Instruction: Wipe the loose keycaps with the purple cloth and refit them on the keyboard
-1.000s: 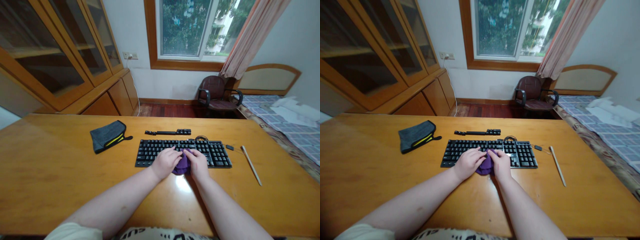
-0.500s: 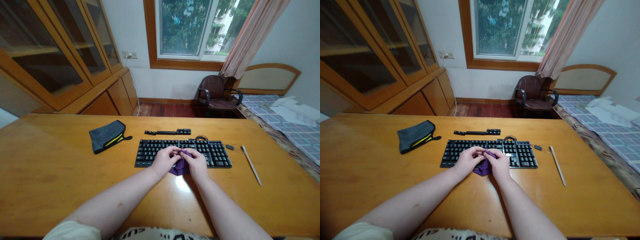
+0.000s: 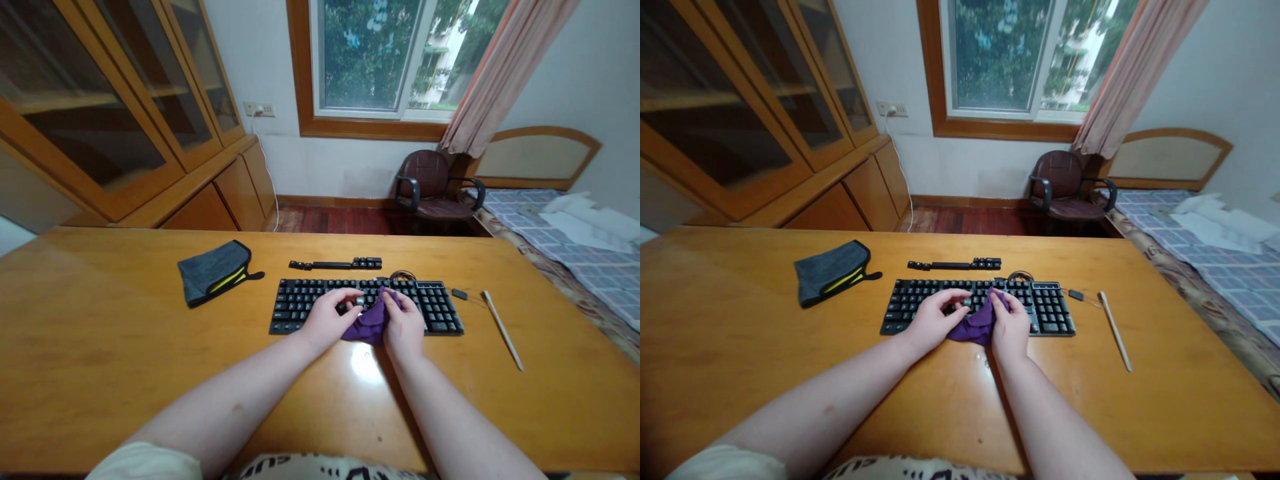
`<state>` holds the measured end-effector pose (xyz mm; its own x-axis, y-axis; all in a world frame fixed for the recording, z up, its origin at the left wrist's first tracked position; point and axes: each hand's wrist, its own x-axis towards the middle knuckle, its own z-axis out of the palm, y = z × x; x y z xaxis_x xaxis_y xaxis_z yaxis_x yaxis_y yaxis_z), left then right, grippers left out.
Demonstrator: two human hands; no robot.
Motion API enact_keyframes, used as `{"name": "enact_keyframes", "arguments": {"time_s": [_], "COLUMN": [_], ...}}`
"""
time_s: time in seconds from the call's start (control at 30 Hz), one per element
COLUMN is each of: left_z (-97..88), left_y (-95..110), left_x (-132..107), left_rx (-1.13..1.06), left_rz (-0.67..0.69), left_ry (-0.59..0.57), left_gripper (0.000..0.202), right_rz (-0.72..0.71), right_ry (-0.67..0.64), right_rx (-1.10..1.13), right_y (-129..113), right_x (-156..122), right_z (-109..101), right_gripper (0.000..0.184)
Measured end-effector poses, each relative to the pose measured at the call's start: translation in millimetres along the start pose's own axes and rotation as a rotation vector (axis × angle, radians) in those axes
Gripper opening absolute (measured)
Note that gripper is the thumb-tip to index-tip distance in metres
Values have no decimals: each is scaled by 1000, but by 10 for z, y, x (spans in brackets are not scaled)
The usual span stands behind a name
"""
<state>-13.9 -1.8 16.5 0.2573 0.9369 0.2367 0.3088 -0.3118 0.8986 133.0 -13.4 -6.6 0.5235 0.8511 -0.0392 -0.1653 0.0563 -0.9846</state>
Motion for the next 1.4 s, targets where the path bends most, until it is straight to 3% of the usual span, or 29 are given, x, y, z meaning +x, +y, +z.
{"name": "enact_keyframes", "arguments": {"time_s": [0.13, 0.27, 0.5, 0.67, 1.0, 1.4], "left_z": [-105, -161, -162, -142, -93, -97], "left_y": [-5, -46, -27, -7, -45, -17], "left_x": [34, 75, 44, 12, 2, 4], "left_rx": [258, 425, 612, 621, 701, 647], "left_rz": [166, 212, 204, 193, 213, 205], "left_ry": [15, -21, -190, -241, -224, -249], "left_gripper": [22, 19, 16, 15, 12, 11], "right_rz": [30, 46, 276, 307, 353, 347], "right_ry": [83, 111, -292, -297, -243, -240], "right_rx": [139, 237, 488, 468, 549, 510], "right_y": [36, 21, -126, -148, -142, -111], "right_x": [67, 66, -14, 2, -18, 1], "right_z": [-5, 6, -2, -10, 15, 13], "right_gripper": [31, 30, 17, 19, 19, 23]}}
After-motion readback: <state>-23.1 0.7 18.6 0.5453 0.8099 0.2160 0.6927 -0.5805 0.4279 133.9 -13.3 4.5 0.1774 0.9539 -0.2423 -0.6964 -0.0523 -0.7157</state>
